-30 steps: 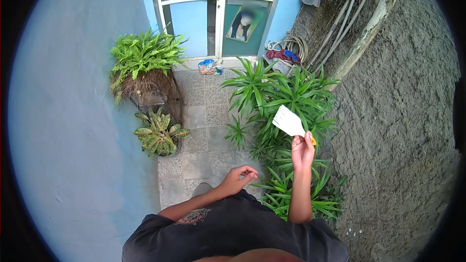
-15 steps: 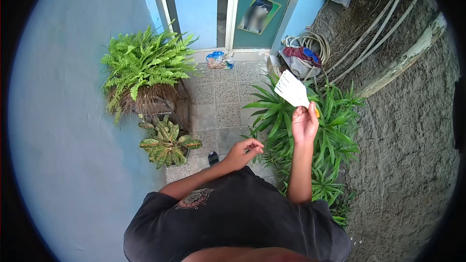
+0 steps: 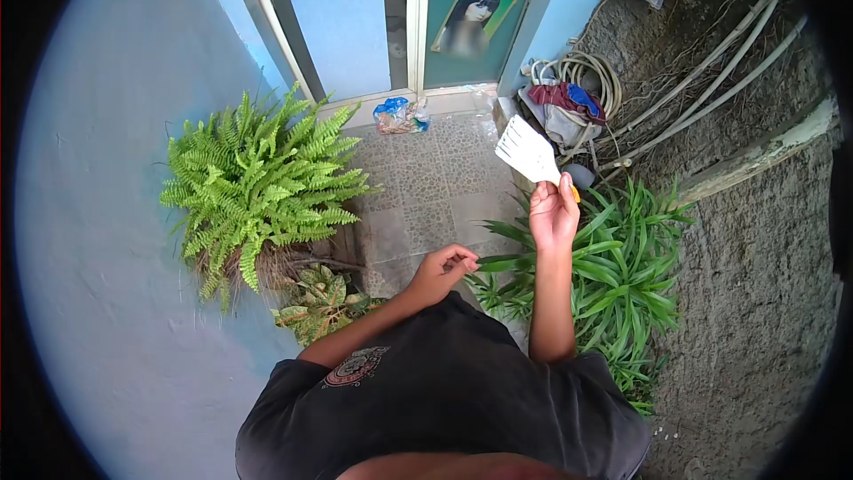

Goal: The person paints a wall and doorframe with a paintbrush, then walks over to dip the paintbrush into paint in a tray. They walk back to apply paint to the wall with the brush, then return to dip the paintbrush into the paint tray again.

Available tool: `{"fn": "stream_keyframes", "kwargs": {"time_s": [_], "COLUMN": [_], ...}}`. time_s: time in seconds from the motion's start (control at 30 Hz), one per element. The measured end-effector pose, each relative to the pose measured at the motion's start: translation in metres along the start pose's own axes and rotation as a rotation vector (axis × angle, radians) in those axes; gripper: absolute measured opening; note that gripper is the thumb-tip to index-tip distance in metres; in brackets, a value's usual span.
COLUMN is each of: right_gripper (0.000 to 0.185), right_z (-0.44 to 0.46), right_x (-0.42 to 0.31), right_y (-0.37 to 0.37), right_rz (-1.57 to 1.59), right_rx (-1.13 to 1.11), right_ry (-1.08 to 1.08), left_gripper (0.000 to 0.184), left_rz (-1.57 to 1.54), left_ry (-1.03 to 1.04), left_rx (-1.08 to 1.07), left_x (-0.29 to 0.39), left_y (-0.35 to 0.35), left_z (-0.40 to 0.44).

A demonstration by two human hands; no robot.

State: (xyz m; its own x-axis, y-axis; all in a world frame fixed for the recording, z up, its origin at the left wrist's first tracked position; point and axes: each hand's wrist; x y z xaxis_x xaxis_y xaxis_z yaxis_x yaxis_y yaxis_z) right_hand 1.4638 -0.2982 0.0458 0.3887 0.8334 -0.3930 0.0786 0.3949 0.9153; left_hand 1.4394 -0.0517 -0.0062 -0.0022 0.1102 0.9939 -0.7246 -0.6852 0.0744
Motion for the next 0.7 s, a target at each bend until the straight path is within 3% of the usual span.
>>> {"fn": "stream_keyframes", "kwargs": {"time_s": [0.33, 0.7], "right_gripper": [0.008, 0.008], "right_z": [0.173, 0.364], "right_x": [-0.005, -0.06], "right_y": [-0.026, -0.03], "right_rz": [-0.041, -0.103], "right_rx": [0.106, 0.058], "right_ry": [-0.086, -0.18], "left_gripper": [0.015, 0.015], "left_rz": [-0.035, -0.046], "left_ry": [-0.031, 0.013], "left_rx": [0.022, -0.006], "left_x": [-0.015, -0.002], "left_y": [-0.083, -0.129], "left_z": [0.163, 0.349]}}
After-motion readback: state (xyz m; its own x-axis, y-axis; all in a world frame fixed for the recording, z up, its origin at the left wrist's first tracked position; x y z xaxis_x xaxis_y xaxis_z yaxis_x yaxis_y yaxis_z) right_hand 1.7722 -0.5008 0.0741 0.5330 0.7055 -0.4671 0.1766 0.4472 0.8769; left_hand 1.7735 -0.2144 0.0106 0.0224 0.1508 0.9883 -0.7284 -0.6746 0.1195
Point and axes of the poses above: each hand's wrist, its own z-axis towards the middle knuckle, its own y-axis out of the palm, x = y × z, and after that the axes turned 6 degrees about -x, right-handed
